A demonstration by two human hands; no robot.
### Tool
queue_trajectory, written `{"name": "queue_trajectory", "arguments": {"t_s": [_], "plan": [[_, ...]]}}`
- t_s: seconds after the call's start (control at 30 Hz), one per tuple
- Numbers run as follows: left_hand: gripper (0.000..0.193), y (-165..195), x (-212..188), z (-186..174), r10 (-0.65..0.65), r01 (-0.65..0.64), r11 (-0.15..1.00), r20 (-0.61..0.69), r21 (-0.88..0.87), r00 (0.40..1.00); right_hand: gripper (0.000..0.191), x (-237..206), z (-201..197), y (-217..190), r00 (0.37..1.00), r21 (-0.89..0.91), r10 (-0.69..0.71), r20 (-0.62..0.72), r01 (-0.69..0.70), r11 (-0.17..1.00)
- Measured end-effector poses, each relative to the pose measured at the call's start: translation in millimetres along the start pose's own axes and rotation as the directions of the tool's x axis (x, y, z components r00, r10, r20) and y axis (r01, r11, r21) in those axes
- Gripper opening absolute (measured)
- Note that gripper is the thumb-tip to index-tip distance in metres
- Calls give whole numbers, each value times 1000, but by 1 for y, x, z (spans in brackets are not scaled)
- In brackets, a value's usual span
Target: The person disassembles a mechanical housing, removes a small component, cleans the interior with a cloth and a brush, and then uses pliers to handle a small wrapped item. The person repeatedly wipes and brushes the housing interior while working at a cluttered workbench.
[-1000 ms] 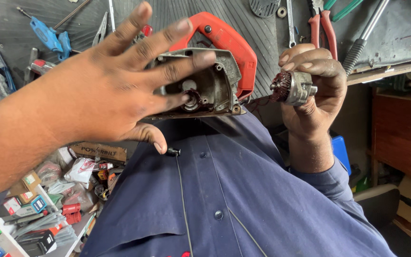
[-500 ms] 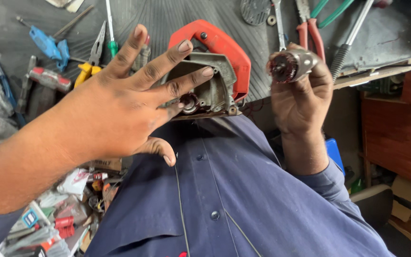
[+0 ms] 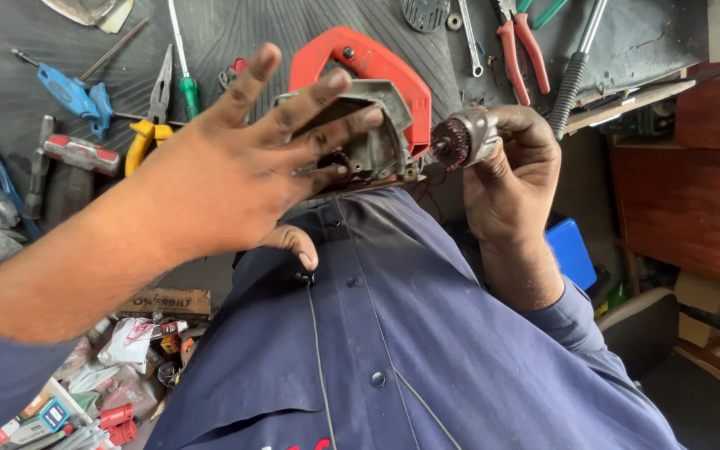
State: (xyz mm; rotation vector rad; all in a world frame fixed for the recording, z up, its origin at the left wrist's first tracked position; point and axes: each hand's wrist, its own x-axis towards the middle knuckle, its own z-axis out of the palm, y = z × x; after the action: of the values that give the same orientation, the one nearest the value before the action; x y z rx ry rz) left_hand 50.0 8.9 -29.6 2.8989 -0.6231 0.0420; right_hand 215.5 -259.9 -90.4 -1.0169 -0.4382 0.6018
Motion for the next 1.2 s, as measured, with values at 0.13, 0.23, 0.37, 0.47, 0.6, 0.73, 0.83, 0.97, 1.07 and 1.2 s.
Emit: {"name": "queue_trajectory", "arguments": {"t_s": [0.13,0.23,0.37,0.47,0.6,0.73,0.83,0.97,1.07,1.2], "plan": [[99,-2,-9,-3,7,-12,998,-79,-65,997,30,-8,20,-1,999,-84,13,-30,-15,996],[96,-5,-20,-10,-26,13,989,-86,-150,996,30,-12,39,-7,997,-196,34,-65,-46,979],[85,-5,-38,-12,-153,115,965,-153,-234,976,23,-10,68,-16,968,-697,-195,159,250,672],[69,3,-48,3,-328,215,921,-348,-324,878,18,-6,84,-20,843,-846,-287,455,509,157],[75,18,-57,31,-458,240,852,-441,-465,772,19,-8,98,-12,780,-818,-259,570,569,-86],[79,29,-57,50,-386,150,894,-557,-422,735,22,-13,106,4,754,-808,-296,586,569,-150],[78,35,-52,55,-394,130,885,-570,-446,721,18,-14,112,8,752,-807,-294,590,559,-190],[73,31,-53,55,-439,148,859,-557,-490,705,20,-3,117,-5,777,-786,-133,616,594,-171],[65,28,-59,53,-475,134,838,-584,-529,659,18,5,118,-17,794,-786,30,608,606,-118],[62,28,-69,51,-553,167,790,-570,-589,608,20,9,118,-23,793,-793,112,598,607,-64]]}}
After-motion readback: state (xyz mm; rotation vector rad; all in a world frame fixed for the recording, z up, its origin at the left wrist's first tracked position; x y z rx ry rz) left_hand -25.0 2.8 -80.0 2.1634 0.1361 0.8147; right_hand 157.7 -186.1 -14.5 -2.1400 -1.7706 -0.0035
